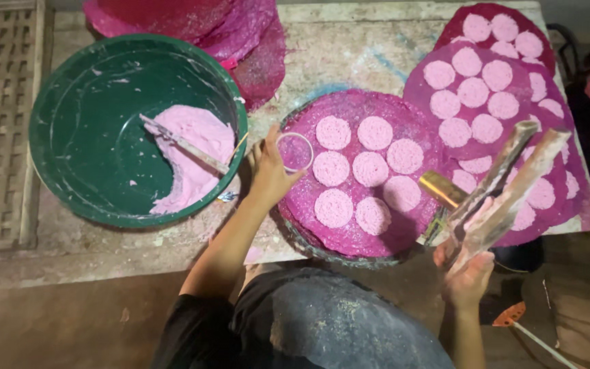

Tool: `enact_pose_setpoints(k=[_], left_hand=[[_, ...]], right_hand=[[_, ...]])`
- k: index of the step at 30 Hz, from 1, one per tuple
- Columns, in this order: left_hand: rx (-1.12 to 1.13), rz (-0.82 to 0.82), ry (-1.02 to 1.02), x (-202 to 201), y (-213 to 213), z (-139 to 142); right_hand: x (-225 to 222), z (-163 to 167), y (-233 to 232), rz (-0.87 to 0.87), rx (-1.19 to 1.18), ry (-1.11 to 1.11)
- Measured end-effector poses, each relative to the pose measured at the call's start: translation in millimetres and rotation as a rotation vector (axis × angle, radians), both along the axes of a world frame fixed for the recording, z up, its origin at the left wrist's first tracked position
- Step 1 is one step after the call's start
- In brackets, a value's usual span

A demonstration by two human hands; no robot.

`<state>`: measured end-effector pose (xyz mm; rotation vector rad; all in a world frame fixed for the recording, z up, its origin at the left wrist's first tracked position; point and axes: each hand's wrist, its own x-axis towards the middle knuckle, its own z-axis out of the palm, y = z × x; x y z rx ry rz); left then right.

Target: The person scoops pink batter into a handheld mold, presses it into circular indentations on a pink mat, and then places the filled mat into a steamer. They repeat this process to fill multiple mats with batter circles.

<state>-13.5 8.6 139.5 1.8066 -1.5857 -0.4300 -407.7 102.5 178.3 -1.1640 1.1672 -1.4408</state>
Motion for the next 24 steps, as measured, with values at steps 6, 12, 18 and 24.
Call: enact_pose_setpoints(k=[6, 12, 18, 24], left_hand=[[-0.102, -0.174, 0.034, 1.4, 20.6, 70.7], [-0.087, -0.782, -0.08, 8.2, 70.5, 149.0], [0.313, -1.186, 0.099, 47.2, 115.3, 194.5], [0.239, -1.115, 0.072, 122.4, 142.9, 208.8]], right_hand=[[16.8, 28.7, -6.5, 0.057, -0.014, 0.194], [102.8, 125.4, -20.0, 0.576, -0.366, 0.733], [201.9, 220.1, -51.2, 0.76, -1.335, 0.945], [268.7, 231.6, -64.4, 1.473, -0.948, 0.724]])
